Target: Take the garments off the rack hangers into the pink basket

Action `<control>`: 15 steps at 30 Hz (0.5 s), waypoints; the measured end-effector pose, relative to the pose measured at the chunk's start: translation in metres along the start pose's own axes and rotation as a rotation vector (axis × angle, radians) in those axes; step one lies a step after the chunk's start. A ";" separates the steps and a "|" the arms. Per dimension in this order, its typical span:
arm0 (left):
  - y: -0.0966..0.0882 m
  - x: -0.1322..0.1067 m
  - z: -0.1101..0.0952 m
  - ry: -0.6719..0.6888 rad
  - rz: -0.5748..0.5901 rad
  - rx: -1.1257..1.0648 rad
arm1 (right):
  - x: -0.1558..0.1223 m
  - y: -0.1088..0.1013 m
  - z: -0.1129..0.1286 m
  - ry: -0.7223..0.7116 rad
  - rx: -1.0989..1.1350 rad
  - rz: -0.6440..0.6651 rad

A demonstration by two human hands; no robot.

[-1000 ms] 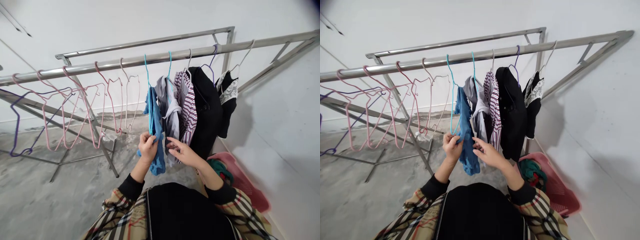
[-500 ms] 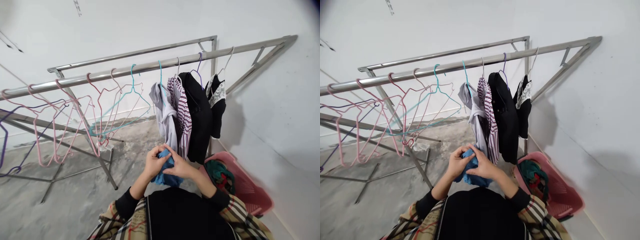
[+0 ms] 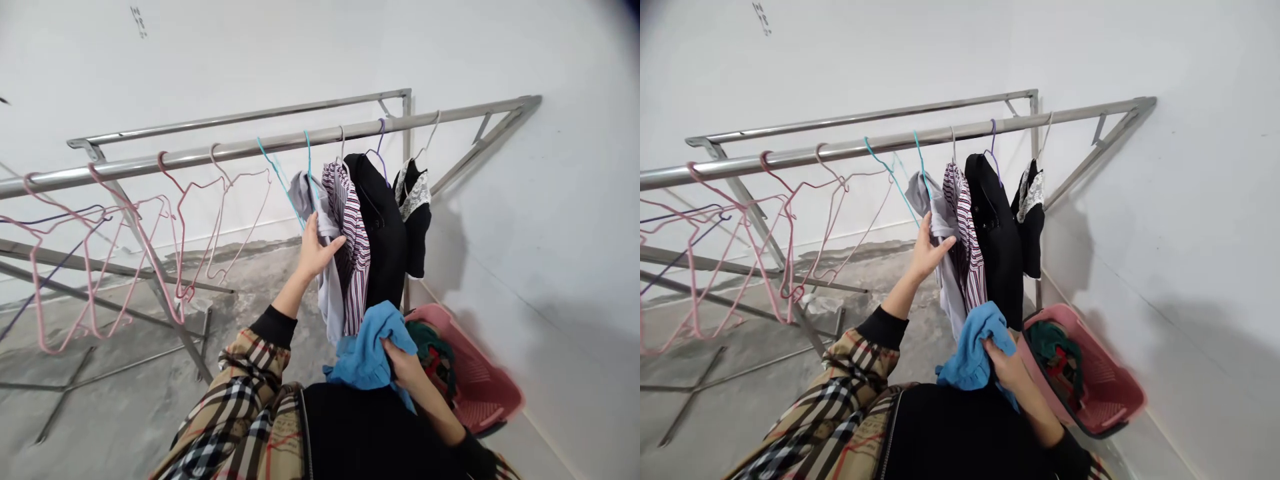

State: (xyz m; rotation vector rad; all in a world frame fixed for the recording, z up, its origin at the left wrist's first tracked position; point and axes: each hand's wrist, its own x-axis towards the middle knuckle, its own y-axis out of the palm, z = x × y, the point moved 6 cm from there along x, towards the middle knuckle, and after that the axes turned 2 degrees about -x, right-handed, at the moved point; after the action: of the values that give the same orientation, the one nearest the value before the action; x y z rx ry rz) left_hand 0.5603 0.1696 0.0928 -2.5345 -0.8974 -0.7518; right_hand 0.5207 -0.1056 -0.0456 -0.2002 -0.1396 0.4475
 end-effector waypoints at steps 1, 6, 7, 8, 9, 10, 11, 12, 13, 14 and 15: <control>0.004 0.007 0.004 -0.030 0.021 -0.035 | -0.001 -0.006 -0.002 0.012 0.016 -0.020; 0.007 0.008 0.012 -0.230 0.103 -0.200 | -0.006 -0.027 -0.001 0.049 0.048 -0.115; 0.006 0.004 0.012 -0.264 0.130 -0.226 | -0.006 -0.030 0.000 0.054 0.058 -0.127; 0.006 0.000 0.013 -0.296 0.159 -0.253 | -0.006 -0.032 0.001 0.061 0.074 -0.141; 0.004 -0.004 0.012 -0.321 0.179 -0.278 | -0.006 -0.035 0.002 0.068 0.092 -0.160; 0.002 -0.009 0.012 -0.334 0.182 -0.287 | -0.006 -0.037 0.003 0.073 0.109 -0.179; -0.002 -0.013 0.011 -0.333 0.164 -0.268 | -0.006 -0.038 0.003 0.074 0.123 -0.195; -0.008 -0.016 0.009 -0.315 0.125 -0.213 | -0.005 -0.039 0.004 0.075 0.135 -0.209; -0.015 -0.020 0.006 -0.284 0.069 -0.122 | -0.005 -0.039 0.004 0.078 0.149 -0.219; -0.022 -0.025 0.002 -0.246 0.003 0.001 | -0.004 -0.039 0.005 0.084 0.166 -0.225; -0.029 -0.030 -0.003 -0.205 -0.060 0.144 | -0.003 -0.038 0.005 0.094 0.189 -0.231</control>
State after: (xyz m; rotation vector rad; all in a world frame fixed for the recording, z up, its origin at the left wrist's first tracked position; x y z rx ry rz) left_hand 0.5200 0.1752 0.0821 -2.4974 -1.0579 -0.4312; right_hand 0.5329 -0.1392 -0.0328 -0.0187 -0.0265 0.2191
